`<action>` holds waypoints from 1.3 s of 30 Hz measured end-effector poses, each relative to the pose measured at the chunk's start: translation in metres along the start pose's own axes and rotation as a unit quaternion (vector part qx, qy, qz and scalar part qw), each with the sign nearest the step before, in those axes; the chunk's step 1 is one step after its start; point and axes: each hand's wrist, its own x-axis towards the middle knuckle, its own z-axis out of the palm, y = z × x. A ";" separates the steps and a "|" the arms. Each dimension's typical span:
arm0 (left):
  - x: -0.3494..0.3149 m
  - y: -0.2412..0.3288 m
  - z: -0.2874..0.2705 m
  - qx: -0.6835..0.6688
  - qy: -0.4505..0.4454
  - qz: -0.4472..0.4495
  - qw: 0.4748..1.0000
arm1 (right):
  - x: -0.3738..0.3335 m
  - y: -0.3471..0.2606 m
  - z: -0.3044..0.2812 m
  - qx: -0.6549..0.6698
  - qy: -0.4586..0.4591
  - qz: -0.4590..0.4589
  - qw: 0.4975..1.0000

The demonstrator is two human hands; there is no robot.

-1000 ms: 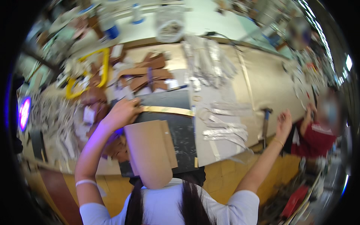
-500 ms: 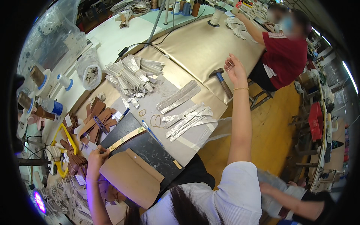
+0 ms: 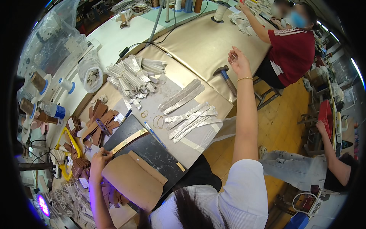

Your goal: The person handles a bundle of white fabric strips, separates them, and places them on a workbench. They then use a ruler and pencil to measure and mark the strips. The person also folds and aligns the strips during the process.

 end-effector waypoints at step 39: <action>-0.009 -0.011 0.015 0.025 0.018 0.050 0.998 | -0.333 0.209 0.265 -0.172 -0.501 0.163 0.832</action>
